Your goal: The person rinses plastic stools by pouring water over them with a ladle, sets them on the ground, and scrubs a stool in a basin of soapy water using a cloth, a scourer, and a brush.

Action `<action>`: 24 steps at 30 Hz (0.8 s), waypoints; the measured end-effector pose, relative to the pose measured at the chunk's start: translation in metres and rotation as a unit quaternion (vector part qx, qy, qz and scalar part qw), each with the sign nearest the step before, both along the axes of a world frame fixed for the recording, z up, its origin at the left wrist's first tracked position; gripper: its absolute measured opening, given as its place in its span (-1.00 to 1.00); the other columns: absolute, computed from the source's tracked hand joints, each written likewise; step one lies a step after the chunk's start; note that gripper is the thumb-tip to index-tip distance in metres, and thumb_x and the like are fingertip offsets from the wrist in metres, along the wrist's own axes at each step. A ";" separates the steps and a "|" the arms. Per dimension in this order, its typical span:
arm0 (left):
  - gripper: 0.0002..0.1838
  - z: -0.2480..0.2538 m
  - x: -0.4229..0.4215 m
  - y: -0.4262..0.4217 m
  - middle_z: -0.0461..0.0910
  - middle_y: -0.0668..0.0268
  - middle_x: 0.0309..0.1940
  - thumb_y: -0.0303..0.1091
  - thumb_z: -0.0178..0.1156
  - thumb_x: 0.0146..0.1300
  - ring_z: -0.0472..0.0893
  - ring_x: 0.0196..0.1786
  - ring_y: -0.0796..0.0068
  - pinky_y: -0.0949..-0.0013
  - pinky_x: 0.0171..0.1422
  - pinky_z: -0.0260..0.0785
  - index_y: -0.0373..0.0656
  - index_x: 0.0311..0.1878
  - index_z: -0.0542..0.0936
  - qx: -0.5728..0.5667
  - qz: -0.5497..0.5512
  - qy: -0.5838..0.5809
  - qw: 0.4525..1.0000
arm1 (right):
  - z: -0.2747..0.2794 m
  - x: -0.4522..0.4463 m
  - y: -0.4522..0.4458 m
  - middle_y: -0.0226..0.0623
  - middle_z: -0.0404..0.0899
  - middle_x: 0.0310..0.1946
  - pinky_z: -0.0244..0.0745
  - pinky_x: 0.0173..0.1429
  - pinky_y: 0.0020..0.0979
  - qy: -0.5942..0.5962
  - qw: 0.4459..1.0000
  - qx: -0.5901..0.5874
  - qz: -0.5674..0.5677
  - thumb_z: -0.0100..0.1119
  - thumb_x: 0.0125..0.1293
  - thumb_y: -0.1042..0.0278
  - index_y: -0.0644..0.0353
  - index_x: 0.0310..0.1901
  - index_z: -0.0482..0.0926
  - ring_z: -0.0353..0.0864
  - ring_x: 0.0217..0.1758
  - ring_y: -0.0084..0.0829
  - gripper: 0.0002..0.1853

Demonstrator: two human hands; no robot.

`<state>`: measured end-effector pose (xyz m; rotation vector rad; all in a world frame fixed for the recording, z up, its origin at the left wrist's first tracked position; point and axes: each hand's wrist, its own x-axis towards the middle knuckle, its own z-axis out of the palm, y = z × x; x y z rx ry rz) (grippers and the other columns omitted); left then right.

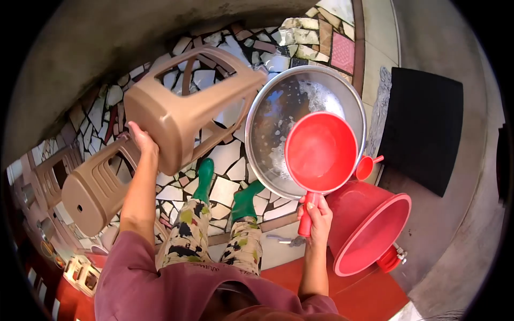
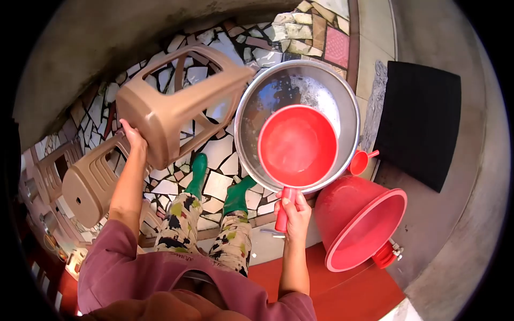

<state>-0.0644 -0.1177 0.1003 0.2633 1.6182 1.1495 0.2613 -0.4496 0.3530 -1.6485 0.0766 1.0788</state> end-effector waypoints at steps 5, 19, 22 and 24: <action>-0.17 -0.036 -0.074 -0.051 0.41 0.18 0.27 0.33 -0.02 0.34 0.43 0.24 0.32 0.35 0.34 0.23 -0.25 0.37 0.34 -0.027 -0.100 0.027 0.994 | -0.016 -0.008 0.047 -0.25 0.59 -0.23 0.48 -0.35 -0.53 -0.043 0.995 -0.044 0.077 0.13 0.31 0.53 0.37 0.09 0.49 0.54 -0.44 -0.53 -0.69; -0.14 -0.095 -0.124 -0.050 0.58 0.23 0.05 0.41 0.06 0.24 0.55 0.02 0.41 0.40 0.16 0.37 -0.23 0.27 0.48 -0.141 -0.130 0.006 0.981 | -0.078 -0.109 0.108 -0.39 0.59 -0.23 0.51 -0.25 -0.57 -0.094 0.942 -0.069 0.316 0.26 0.23 0.58 0.29 0.35 0.34 0.54 -0.35 -0.63 -0.38; -0.15 -0.109 -0.144 -0.033 0.58 0.24 0.05 0.41 0.06 0.24 0.56 0.00 0.43 0.40 0.14 0.38 -0.21 0.26 0.50 -0.148 -0.139 -0.066 0.977 | -0.075 -0.113 0.101 -0.38 0.60 -0.25 0.51 -0.29 -0.57 -0.054 0.960 -0.097 0.256 0.28 0.23 0.55 0.31 0.33 0.37 0.54 -0.37 -0.64 -0.39; -0.15 -0.097 -0.138 -0.035 0.58 0.25 0.05 0.41 0.06 0.24 0.56 -0.01 0.44 0.40 0.13 0.39 -0.21 0.26 0.50 -0.180 -0.117 -0.137 0.967 | -0.071 -0.102 0.077 -0.31 0.62 -0.07 0.48 -0.06 -0.56 -0.099 0.949 -0.166 0.249 0.30 0.21 0.53 0.33 0.36 0.32 0.55 -0.16 -0.61 -0.34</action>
